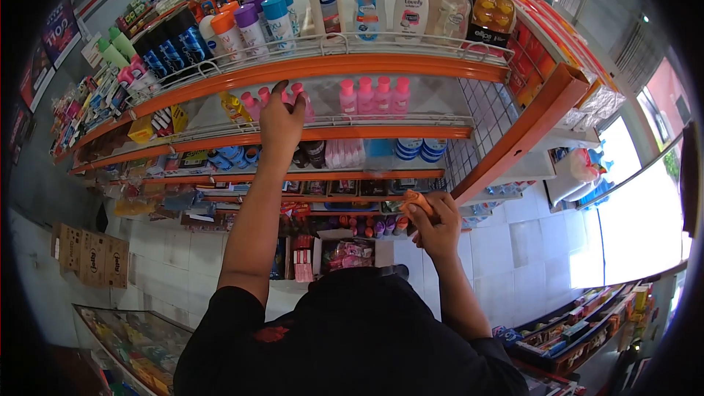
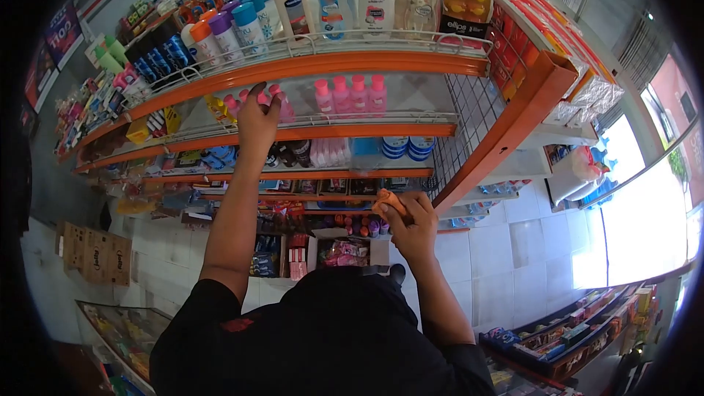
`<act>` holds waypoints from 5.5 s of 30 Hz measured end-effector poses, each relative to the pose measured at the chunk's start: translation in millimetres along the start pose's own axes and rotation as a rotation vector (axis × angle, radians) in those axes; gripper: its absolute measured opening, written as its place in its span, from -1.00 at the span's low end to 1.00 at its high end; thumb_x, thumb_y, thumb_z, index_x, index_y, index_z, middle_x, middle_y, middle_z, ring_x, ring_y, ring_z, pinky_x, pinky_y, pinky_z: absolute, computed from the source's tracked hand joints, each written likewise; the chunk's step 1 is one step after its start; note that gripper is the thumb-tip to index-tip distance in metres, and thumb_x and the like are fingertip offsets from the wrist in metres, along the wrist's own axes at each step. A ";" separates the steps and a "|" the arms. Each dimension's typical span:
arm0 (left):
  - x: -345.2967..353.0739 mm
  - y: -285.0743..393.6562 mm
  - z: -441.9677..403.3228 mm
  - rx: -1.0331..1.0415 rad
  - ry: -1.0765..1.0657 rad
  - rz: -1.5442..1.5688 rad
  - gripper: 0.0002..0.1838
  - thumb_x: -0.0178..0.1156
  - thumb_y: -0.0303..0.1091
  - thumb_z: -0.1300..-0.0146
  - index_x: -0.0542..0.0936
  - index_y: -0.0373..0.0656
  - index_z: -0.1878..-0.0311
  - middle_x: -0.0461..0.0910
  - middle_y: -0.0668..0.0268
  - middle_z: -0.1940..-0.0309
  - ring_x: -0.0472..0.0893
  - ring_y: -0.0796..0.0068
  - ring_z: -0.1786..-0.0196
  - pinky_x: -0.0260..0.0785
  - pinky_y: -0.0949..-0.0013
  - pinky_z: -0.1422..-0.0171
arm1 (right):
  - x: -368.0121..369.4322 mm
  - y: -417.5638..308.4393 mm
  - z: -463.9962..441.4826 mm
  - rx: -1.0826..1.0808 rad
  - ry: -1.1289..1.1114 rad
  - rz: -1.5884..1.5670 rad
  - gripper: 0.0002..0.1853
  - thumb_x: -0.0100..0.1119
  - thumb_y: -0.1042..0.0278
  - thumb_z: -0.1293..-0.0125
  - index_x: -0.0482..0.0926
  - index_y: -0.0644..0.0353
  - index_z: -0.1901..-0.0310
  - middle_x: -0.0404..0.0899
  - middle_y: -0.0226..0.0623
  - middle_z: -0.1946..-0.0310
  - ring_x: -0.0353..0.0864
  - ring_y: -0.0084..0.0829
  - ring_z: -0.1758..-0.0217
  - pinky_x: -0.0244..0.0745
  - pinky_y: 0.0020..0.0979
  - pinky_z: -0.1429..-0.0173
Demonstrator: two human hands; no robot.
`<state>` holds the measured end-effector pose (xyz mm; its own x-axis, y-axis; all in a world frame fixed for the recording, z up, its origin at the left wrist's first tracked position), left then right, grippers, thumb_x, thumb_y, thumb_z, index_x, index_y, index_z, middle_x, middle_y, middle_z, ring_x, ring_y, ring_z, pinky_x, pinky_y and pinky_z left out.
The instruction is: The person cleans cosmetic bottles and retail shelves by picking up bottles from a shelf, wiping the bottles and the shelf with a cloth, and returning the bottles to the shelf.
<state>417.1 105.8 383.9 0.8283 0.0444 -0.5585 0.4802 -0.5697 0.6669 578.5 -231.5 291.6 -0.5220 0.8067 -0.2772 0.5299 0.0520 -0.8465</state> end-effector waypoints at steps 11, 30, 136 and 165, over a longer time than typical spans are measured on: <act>6.6 -3.0 -5.8 0.052 -0.037 0.069 -0.63 0.35 -0.32 -0.39 0.62 -0.27 -0.19 0.70 0.07 0.52 0.74 0.10 0.41 0.49 0.14 0.28 | -8.7 -5.4 2.5 0.025 0.026 0.003 -0.79 0.49 0.49 -0.23 0.67 0.40 0.19 0.60 -0.25 0.24 0.61 -0.43 0.26 0.48 -0.42 0.17; -5.4 59.2 136.4 0.134 -0.318 0.606 -0.63 0.34 -0.32 -0.46 0.59 -0.25 -0.24 0.63 0.31 0.55 0.56 0.71 0.46 0.36 0.51 0.34 | 108.8 29.3 33.9 0.924 -0.296 -1.579 -0.12 -0.42 -0.48 -0.61 0.26 0.18 -0.55 0.38 -0.11 -0.52 0.34 -0.06 -0.59 0.14 0.02 -0.69; 17.6 27.9 207.0 -0.373 -0.899 1.042 -0.42 0.23 -0.36 -0.54 0.34 -0.31 -0.54 0.57 0.11 -0.31 0.64 0.16 -0.32 0.49 0.16 -0.40 | 75.7 -55.5 -12.8 0.142 -0.386 -0.795 -0.39 0.07 0.25 -0.67 0.20 0.34 -0.60 0.37 -0.22 -0.50 0.47 -0.57 -0.33 0.38 -0.45 -0.42; 20.0 26.2 211.1 -0.228 -0.620 0.952 -0.43 -0.02 0.22 -0.64 0.33 -0.17 -0.20 0.47 0.29 0.03 0.43 0.59 -0.06 0.34 0.43 -0.18 | 83.7 -49.0 -10.6 0.055 -0.214 -0.516 -0.47 0.29 0.48 -0.49 0.44 0.34 -0.43 0.51 -0.16 -0.30 0.49 -0.38 -0.42 0.45 -0.38 -0.44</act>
<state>385.3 -81.5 286.1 0.6294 -0.7687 0.1136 -0.1684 0.0077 0.9857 515.9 -160.3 314.7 -0.8312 0.5472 0.0985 0.1368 0.3729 -0.9177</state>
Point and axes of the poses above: each hand's wrist, its own z-axis away from the middle knuckle, its own x-axis out of the palm, y = z × x, the point moved 5 cm from there along -z, towards the middle knuckle
